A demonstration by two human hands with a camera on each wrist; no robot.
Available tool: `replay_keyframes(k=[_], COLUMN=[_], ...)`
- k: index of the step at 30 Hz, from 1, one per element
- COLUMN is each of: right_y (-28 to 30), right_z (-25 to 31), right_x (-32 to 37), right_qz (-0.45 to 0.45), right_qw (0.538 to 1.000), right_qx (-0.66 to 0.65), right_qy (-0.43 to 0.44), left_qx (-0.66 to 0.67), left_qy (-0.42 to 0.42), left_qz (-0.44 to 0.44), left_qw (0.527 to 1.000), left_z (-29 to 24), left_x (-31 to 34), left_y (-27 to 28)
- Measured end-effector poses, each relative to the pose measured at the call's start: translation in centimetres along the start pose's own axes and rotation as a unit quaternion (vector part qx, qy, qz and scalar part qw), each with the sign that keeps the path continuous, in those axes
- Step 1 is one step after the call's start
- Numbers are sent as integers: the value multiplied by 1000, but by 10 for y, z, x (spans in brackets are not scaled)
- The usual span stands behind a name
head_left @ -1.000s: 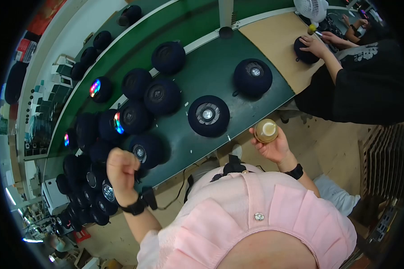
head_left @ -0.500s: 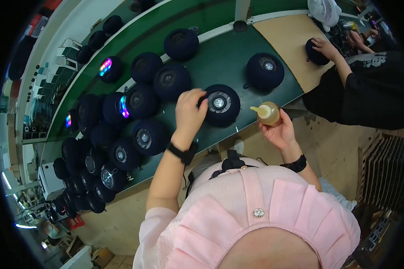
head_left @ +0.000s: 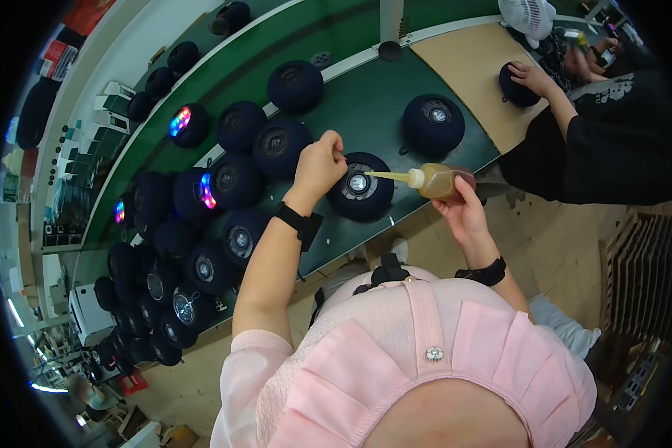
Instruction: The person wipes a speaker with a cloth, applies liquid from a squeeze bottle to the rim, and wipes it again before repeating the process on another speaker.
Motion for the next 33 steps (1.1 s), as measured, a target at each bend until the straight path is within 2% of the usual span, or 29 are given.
replay_keyframes(k=[1, 2, 3, 4, 5, 6, 7, 8, 10, 22, 29, 31, 33], right_y=[-2, -6, -9, -14, -19, -25, -29, -28, -29, -48, -34, -28, -26], right_z=[2, 1, 2, 5, 3, 5, 7, 5, 6, 9, -1, -9, -13], right_x=[-2, -3, -4, -5, -5, -5, -5, -7, -9, 2, -6, -11, -13], right_qz=[-7, -8, -14, -19, -20, -19, -18, -18, 0, 32, 13, 7, 6], right_qw=[998, 998, 994, 987, 987, 978, 967, 967, 929, 857, 904, 940, 945], right_qx=[45, 44, 83, 123, 124, 146, 168, 170, 247, 362, 292, 211, 206], right_qy=[34, 33, 68, 103, 101, 147, 192, 191, 277, 365, 313, 267, 255], left_qx=[-1, 77, 154, 154, 211, 268, 269, 263, 260, 229, 216, 210, 211], left_qy=[1, 57, 112, 113, 124, 137, 138, 139, 139, 139, 125, 119, 93], left_qz=[0, 18, 35, 36, 48, 61, 61, 51, 38, 13, 22, 25, 32], left_qw=[1000, 995, 981, 981, 968, 952, 951, 953, 955, 963, 968, 970, 973], left_z=[5, 19, 31, 35, 41, 46, 46, 43, 42, 37, 32, 31, 31], left_x=[0, -1, -1, 0, 2, 5, 7, 9, 11, 13, 8, 4, 1], left_y=[0, -2, -6, -8, -11, -15, -15, -14, -14, -11, -11, -10, -11])
Point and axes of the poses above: each hand's wrist, its own x-axis away from the middle knuckle, its own y-axis out of the back of the hand, z = x × y, the point moved 4 cm from there along -x, towards the middle knuckle, and after that the axes turned 13 degrees about y, right-handed, at the moved point
